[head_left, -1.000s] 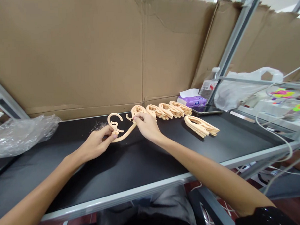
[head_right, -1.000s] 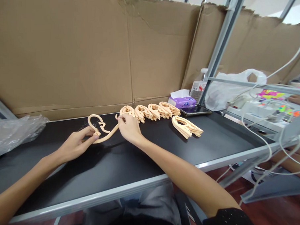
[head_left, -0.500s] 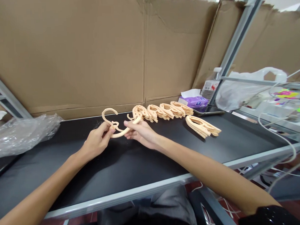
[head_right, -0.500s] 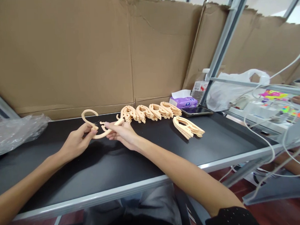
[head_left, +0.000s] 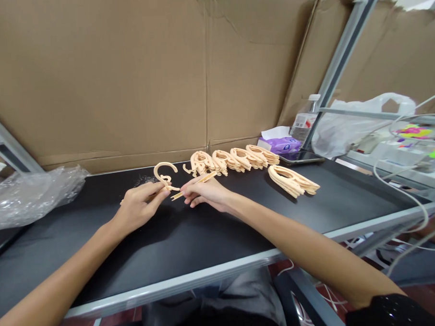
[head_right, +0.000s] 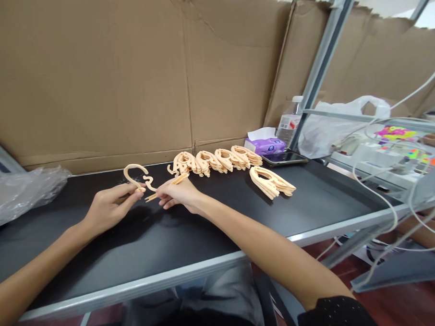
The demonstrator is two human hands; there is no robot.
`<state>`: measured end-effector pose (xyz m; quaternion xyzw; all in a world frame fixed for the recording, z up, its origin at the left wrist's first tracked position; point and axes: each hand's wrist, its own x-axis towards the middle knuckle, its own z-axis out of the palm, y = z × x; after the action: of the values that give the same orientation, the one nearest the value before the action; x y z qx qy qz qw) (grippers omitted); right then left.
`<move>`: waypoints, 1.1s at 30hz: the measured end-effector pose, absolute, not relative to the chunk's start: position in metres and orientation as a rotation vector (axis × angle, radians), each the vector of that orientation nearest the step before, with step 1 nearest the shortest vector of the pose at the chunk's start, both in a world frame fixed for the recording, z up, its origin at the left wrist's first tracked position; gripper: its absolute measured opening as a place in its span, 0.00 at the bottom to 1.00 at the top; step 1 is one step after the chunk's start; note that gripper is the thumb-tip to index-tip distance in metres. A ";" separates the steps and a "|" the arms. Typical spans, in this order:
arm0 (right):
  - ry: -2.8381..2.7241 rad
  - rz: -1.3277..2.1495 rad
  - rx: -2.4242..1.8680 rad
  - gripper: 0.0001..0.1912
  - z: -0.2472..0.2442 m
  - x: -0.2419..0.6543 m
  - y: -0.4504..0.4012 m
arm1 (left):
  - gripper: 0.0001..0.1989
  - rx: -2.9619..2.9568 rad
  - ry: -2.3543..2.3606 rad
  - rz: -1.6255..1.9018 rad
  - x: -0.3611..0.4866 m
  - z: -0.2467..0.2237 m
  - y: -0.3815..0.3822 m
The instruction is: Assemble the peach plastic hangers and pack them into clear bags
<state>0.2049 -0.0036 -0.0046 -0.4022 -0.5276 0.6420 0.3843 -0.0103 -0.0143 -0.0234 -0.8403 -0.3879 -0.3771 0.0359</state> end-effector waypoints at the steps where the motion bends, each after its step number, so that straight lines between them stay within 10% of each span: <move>1: -1.333 1.627 -1.037 0.06 -0.004 0.205 -0.003 | 0.14 -2.570 -1.172 -1.143 -0.011 -0.024 -0.014; 33: -1.911 0.850 -0.942 0.11 -0.024 0.206 0.001 | 0.16 -2.524 -0.806 -0.678 -0.019 -0.028 -0.007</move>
<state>0.2061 0.0011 -0.0239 -0.3744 -0.7595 0.3376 0.4111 -0.0187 -0.0070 -0.0277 -0.9038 -0.2886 -0.2428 0.2021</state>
